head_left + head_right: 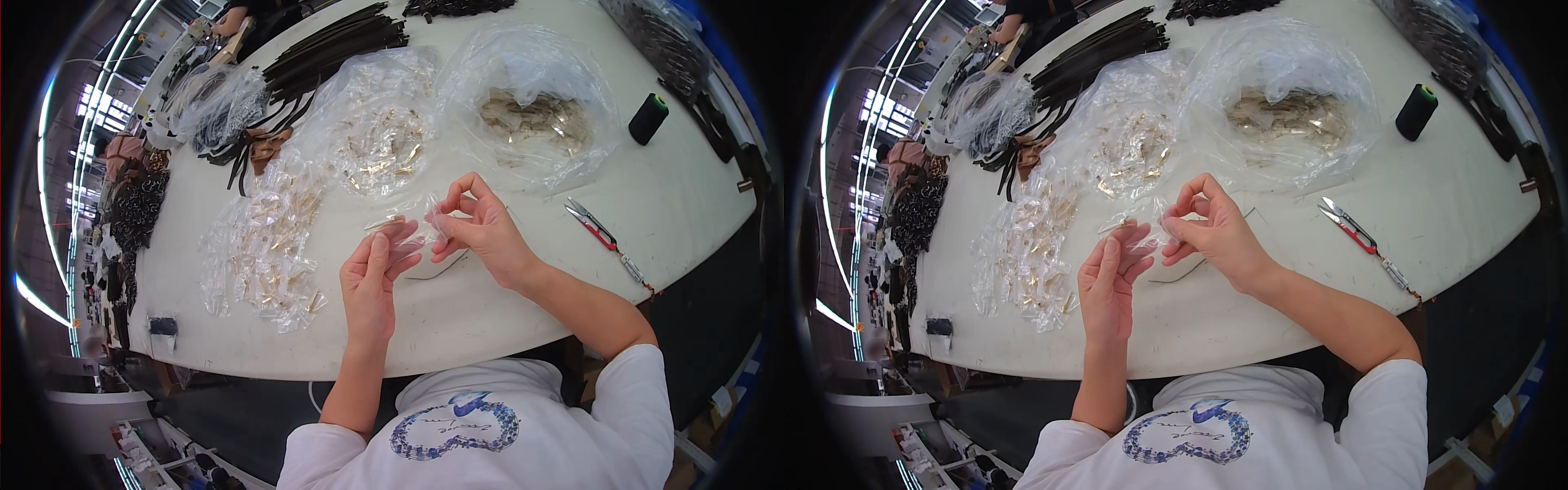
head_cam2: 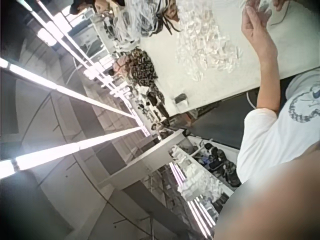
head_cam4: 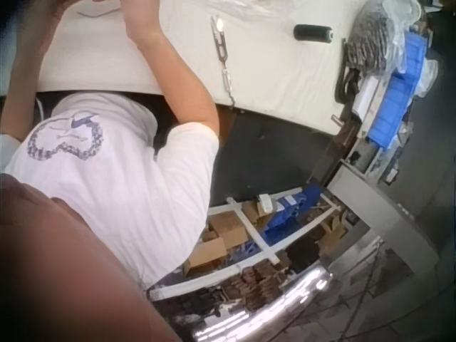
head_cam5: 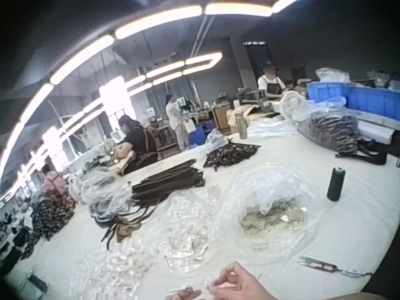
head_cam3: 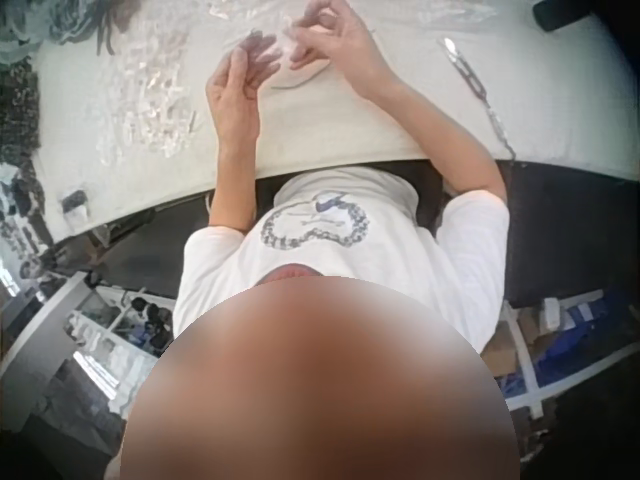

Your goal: The recorder is sewing small gold-colored components together using a needle and thread at a workbench.

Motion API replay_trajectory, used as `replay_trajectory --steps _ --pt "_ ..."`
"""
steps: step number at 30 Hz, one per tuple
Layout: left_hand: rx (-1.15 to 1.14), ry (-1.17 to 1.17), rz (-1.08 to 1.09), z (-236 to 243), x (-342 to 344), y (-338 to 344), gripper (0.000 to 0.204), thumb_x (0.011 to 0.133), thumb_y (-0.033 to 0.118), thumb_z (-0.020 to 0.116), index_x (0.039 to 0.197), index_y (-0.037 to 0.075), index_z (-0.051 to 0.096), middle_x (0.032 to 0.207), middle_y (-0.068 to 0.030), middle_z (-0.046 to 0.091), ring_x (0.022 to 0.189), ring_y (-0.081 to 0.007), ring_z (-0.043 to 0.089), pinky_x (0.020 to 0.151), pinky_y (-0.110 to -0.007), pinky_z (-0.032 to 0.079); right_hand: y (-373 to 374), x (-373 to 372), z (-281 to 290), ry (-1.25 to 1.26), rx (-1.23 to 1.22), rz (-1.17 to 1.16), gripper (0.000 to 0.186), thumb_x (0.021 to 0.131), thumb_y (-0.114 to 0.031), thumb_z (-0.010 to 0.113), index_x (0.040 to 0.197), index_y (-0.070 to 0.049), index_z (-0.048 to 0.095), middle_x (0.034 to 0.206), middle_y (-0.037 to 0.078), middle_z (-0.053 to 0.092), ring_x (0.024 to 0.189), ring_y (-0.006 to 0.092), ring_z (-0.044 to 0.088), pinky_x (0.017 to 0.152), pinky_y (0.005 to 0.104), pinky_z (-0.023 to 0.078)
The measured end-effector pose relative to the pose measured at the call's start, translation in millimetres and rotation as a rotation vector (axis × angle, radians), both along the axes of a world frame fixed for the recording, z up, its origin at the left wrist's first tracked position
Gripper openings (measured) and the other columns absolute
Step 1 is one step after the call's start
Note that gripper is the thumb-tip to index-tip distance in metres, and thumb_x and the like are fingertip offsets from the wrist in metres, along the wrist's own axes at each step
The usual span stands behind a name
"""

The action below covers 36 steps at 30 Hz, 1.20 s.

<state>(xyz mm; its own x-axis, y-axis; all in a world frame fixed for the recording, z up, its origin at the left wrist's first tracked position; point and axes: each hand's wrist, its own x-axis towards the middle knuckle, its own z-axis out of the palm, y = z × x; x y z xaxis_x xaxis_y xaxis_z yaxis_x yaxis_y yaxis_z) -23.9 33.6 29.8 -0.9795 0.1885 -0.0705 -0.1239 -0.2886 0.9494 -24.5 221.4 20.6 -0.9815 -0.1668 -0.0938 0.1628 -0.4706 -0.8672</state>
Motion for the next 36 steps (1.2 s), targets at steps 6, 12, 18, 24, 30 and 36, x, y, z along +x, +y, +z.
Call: replay_trajectory --steps 6,12,18,24,30,36 --pt "-0.188 0.169 0.039 7.3 -4.7 2.1 0.032 0.104 0.019 0.050 0.121 -0.005 0.063 0.113 -0.0184 0.069 0.098 -0.0222 0.070 0.081 -0.030 0.057 -3.7 -1.8 -1.4 -0.050 -0.069 0.040 0.014 0.099 -0.017 0.057 0.100 -0.003 0.061 0.101 0.007 0.064 0.087 0.0144 0.067 0.074 0.0285 0.058" --pt "-0.425 0.283 0.140 6.3 -10.6 -14.7 0.017 0.099 0.013 0.059 0.100 -0.003 0.066 0.088 -0.0117 0.071 0.076 -0.0148 0.069 0.067 -0.025 0.054 -5.7 -3.7 -15.9 0.059 0.124 0.076 0.019 0.099 -0.023 0.059 0.096 -0.005 0.065 0.104 0.007 0.067 0.091 0.0120 0.064 0.080 0.0296 0.055" --pt "-0.334 0.231 0.109 8.3 -11.5 -12.2 0.013 0.098 0.010 0.061 0.094 -0.002 0.066 0.084 -0.0076 0.069 0.069 -0.0073 0.063 0.061 -0.022 0.051 -3.2 -1.1 -7.4 0.011 -0.035 0.063 0.021 0.099 -0.021 0.058 0.107 -0.004 0.067 0.110 0.008 0.069 0.099 0.0134 0.064 0.086 0.0317 0.054" --pt "-0.395 0.213 0.107 17.7 -10.3 -14.0 0.015 0.098 0.012 0.061 0.100 -0.001 0.067 0.075 -0.0006 0.062 0.067 -0.0056 0.058 0.061 -0.020 0.047 0.5 -5.1 -8.2 -0.015 -0.109 0.107 0.025 0.099 -0.018 0.055 0.114 -0.001 0.065 0.114 0.010 0.069 0.102 0.0175 0.066 0.087 0.0340 0.055" --pt "-0.463 0.299 0.014 16.6 -7.6 -22.3 0.022 0.098 0.020 0.064 0.095 -0.001 0.069 0.074 0.0004 0.061 0.064 -0.0048 0.054 0.057 -0.020 0.043 1.1 -2.6 -8.7 0.029 -0.092 0.220 0.023 0.095 -0.011 0.062 0.116 -0.001 0.066 0.112 0.007 0.069 0.090 0.0113 0.064 0.083 0.0293 0.054" --pt "-0.357 0.263 0.138 8.7 -3.0 -6.2 0.019 0.099 0.015 0.061 0.092 -0.002 0.068 0.081 -0.0018 0.066 0.070 -0.0067 0.059 0.059 -0.021 0.047 -9.1 3.5 -12.3 0.156 0.103 0.068 0.024 0.096 -0.007 0.060 0.118 0.000 0.067 0.107 0.004 0.069 0.081 0.0064 0.056 0.077 0.0247 0.050"
